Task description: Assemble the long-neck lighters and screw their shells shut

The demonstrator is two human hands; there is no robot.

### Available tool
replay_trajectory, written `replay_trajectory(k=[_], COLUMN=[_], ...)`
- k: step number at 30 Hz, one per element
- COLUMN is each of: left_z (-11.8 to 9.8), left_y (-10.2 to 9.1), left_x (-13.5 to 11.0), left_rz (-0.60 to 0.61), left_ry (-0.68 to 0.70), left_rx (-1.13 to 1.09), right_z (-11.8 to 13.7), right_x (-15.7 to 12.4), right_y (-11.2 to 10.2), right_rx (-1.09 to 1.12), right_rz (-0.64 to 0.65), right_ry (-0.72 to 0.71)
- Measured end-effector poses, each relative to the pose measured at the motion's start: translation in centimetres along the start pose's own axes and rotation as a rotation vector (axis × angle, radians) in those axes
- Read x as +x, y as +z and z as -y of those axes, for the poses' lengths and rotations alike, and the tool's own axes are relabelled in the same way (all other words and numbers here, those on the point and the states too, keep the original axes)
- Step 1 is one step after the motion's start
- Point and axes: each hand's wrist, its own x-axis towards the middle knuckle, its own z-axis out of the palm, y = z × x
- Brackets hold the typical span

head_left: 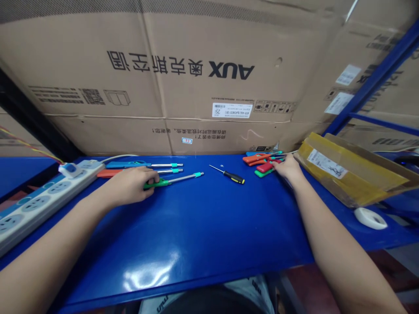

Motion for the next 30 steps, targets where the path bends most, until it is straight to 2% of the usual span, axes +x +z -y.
replay_trajectory(k=[3,7,10,13,15,16,17,20,23,26,30], left_z=[-0.6,-2.8,-5.5,-7.9,-8.6,-8.6,-8.5,-7.5,-6.7,-7.1,-9.1], left_y=[0.2,1.3,2.0,1.8,1.2,0.9,0.6,0.3,0.8,1.7,3.3], left_x=[0.2,0.5,0.4,0.0,-0.2,-0.3,-0.4,-0.5,-0.5,-0.4,-0.2], left_rz=[-0.02,-0.037,-0.038,-0.094,-0.117,-0.113,-0.1,0.007,0.087,0.05,-0.03], left_ry=[0.04,0.118,0.192,0.286,0.306,0.297,0.277,0.173,0.14,0.212,0.269], left_rx=[-0.026,-0.079,-0.147,-0.319,-0.294,-0.241,-0.178,-0.054,-0.075,-0.132,-0.226], right_z=[0.7,2.7,4.7,6.7,7.6,8.0,8.2,8.4,8.2,7.9,8.1], right_x=[-0.7,-2.7,-5.4,-8.6,-10.7,-11.6,-12.3,-13.3,-13.1,-12.8,-13.1], right_y=[-0.2,-0.5,0.0,1.0,1.9,2.3,2.7,3.3,3.1,2.3,1.6], right_rx=[0.007,0.101,0.181,0.212,0.21,0.169,0.129,0.055,0.065,0.087,0.114], right_rz=[-0.056,-0.062,0.075,0.293,0.417,0.472,0.506,0.582,0.674,0.741,0.781], right_ry=[-0.009,-0.269,-0.541,-0.83,-1.011,-1.142,-1.209,-1.256,-1.221,-1.151,-1.128])
